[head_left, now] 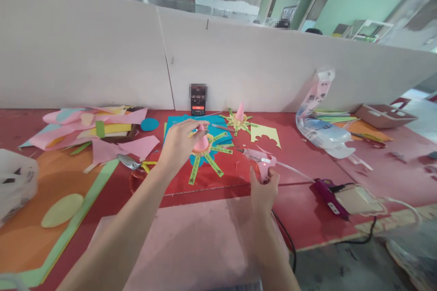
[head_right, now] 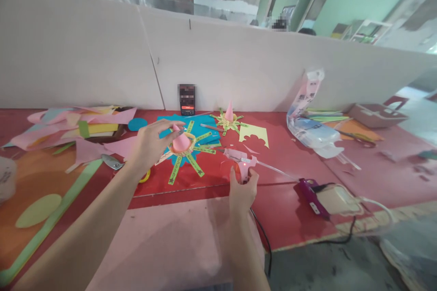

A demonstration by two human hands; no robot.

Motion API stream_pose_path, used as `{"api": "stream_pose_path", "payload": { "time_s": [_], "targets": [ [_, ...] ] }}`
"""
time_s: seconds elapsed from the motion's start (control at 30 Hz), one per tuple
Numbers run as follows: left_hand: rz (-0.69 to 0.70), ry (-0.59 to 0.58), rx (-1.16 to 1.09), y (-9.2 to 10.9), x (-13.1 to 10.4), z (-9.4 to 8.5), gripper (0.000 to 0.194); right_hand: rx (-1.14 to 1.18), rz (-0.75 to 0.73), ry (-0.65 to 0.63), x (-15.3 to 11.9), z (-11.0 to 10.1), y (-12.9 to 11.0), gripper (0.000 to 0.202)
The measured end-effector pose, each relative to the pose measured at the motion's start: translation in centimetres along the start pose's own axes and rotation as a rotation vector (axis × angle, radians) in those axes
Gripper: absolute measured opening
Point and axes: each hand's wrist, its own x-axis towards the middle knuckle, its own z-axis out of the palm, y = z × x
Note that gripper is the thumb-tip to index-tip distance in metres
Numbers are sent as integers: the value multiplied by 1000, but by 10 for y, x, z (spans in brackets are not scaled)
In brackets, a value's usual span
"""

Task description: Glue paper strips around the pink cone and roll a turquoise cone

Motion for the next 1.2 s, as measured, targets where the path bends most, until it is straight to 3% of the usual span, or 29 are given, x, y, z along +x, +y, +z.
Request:
{"api": "stream_pose_path", "payload": {
  "time_s": [0.23,0.37,0.57,0.8,0.9,1.03,1.2],
  "targets": [
    [-76,-166,0,-34,-4,24,20,-24,32,-38,0,4,5,59],
    [-147,-135,37,-50,-11,34,22,-58,24,-81,-1,2,1,59],
    [-130,-124,-47,-51,-5,32,18,-97,10,-134,-4,4,-4,60],
    [-119,-254,-44,-54,-8,37,26,-108,0,-190,-8,7,-2,59],
    [-91,-150,-45,-56,-16,38,30,-119,-4,-224,-9,6,-3,59],
    [-48,32,-12,-58,-32,39,17,-169,-15,-245,-10,7,-2,59],
    [-28,26,126,-73,-60,53,19,-310,-75,-324,-12,10,1,52]
  ]
}}
